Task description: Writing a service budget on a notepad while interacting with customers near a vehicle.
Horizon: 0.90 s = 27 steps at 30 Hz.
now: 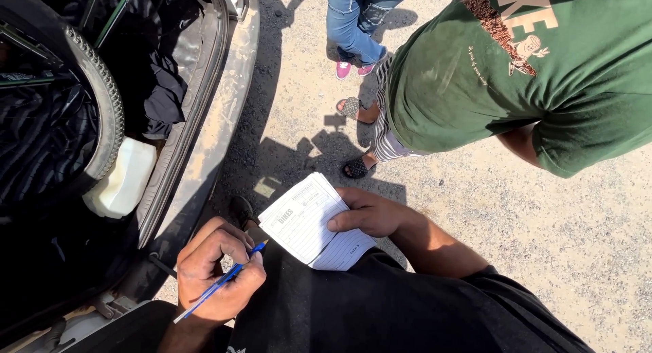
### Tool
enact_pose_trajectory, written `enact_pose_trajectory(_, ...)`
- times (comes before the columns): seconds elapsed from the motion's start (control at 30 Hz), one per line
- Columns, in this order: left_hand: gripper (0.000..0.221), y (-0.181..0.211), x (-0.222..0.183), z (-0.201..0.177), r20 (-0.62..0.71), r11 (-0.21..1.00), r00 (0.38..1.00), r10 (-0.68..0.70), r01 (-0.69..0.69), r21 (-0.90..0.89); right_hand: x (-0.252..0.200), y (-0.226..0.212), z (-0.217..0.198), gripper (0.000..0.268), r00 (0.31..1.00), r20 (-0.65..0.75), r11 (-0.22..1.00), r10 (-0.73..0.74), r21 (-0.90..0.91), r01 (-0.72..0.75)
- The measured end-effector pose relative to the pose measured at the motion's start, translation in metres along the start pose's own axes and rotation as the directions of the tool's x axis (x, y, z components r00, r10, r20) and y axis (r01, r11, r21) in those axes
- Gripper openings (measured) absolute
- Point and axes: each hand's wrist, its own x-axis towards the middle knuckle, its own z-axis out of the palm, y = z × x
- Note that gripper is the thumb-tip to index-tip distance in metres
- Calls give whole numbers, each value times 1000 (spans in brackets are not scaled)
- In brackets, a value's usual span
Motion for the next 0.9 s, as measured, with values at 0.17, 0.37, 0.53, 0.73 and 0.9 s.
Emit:
enact_pose_trajectory(0.17, 22, 2, 1, 1, 7, 1000, 1000, -8, 8, -25, -2, -3, 0, 54, 1000, 5, 1000, 1, -26, -1)
enact_pose_trajectory(0.37, 20, 4, 3, 3, 6, 999, 1000, 8, -8, -42, -1, -4, 2, 51, 1000, 9, 1000, -23, -21, 23)
enact_pose_trajectory(0.53, 20, 2, 1, 3, 14, 999, 1000, 1, -1, -36, -4, 1, -1, 50, 1000, -7, 999, -15, -37, 15)
enact_pose_trajectory(0.73, 21, 6, 5, 5, 16, 999, 1000, -4, 5, -48, -4, -8, 3, 49, 1000, -8, 1000, -8, 3, 8)
enact_pose_trajectory(0.9, 26, 8, 2, 0, 57, 1000, 998, 0, 1, -16, -7, -8, 7, 35, 1000, 15, 999, -7, 34, 7)
